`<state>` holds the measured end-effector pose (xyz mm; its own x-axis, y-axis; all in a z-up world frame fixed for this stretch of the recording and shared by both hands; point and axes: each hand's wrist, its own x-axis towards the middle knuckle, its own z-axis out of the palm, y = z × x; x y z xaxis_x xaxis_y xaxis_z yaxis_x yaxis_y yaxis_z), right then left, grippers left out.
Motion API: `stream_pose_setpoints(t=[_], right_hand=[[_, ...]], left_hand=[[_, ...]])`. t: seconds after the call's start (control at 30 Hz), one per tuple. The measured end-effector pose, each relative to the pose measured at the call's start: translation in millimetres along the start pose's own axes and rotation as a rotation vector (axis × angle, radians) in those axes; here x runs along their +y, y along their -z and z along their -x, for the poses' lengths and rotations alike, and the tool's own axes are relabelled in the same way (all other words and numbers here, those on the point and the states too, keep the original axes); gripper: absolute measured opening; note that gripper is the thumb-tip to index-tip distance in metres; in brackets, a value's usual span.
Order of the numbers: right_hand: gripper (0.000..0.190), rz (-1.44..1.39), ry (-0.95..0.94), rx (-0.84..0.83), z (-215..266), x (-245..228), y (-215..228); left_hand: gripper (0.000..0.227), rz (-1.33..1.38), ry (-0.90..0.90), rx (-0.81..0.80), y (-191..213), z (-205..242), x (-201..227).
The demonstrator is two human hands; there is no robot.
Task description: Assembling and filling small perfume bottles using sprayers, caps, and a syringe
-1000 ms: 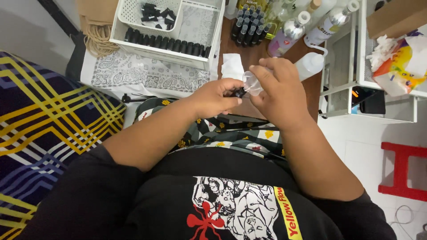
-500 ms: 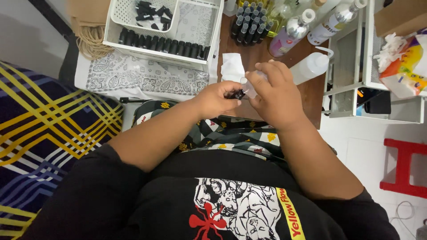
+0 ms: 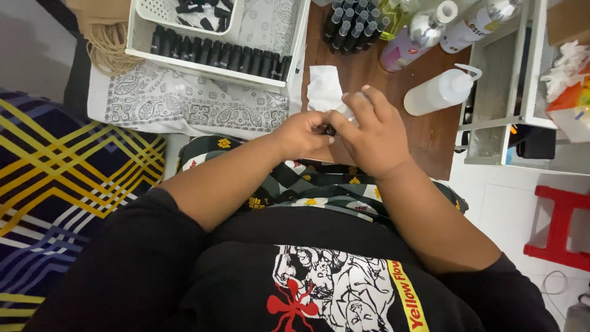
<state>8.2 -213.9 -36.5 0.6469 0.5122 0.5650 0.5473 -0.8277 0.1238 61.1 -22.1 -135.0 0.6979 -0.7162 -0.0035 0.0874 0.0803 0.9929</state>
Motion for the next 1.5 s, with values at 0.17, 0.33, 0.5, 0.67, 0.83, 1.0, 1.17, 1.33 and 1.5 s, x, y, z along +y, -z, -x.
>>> stream_pose_setpoints(t=[0.17, 0.33, 0.5, 0.67, 0.83, 1.0, 1.17, 1.33, 1.5], right_hand=[[0.020, 0.149, 0.011, 0.042, 12, 0, -28], [0.021, 0.221, 0.028, 0.107, 37, -6, -56], [0.021, -0.023, -0.096, 0.040, 42, 10, -55], [0.050, -0.252, -0.507, -0.147, 71, 26, -61], [0.057, -0.420, -0.877, -0.133, 112, 35, -82], [0.076, -0.475, -1.014, -0.191, 119, 35, -71], [0.085, -0.595, -0.989, -0.113, 149, 50, -83], [0.035, -0.269, -1.164, 0.012, 211, 89, -117], [0.057, -0.088, -1.453, -0.458, 221, 74, -123]], left_hand=[[0.025, 0.047, -0.022, -0.034, 12, -15, -58], [0.023, -0.240, -0.021, -0.002, 24, -20, -66], [0.036, -0.555, 0.049, 0.039, 18, -31, -71], [0.033, -0.532, 0.100, 0.087, 25, -33, -75], [0.038, -0.595, 0.045, 0.088, 26, -32, -61], [0.044, -0.663, 0.102, 0.093, 26, -32, -57], [0.065, -0.720, 0.210, 0.101, 27, -23, -46], [0.045, -0.791, 0.179, 0.110, 47, -9, 8], [0.023, -1.015, 0.340, 0.391, 106, 11, 73]])
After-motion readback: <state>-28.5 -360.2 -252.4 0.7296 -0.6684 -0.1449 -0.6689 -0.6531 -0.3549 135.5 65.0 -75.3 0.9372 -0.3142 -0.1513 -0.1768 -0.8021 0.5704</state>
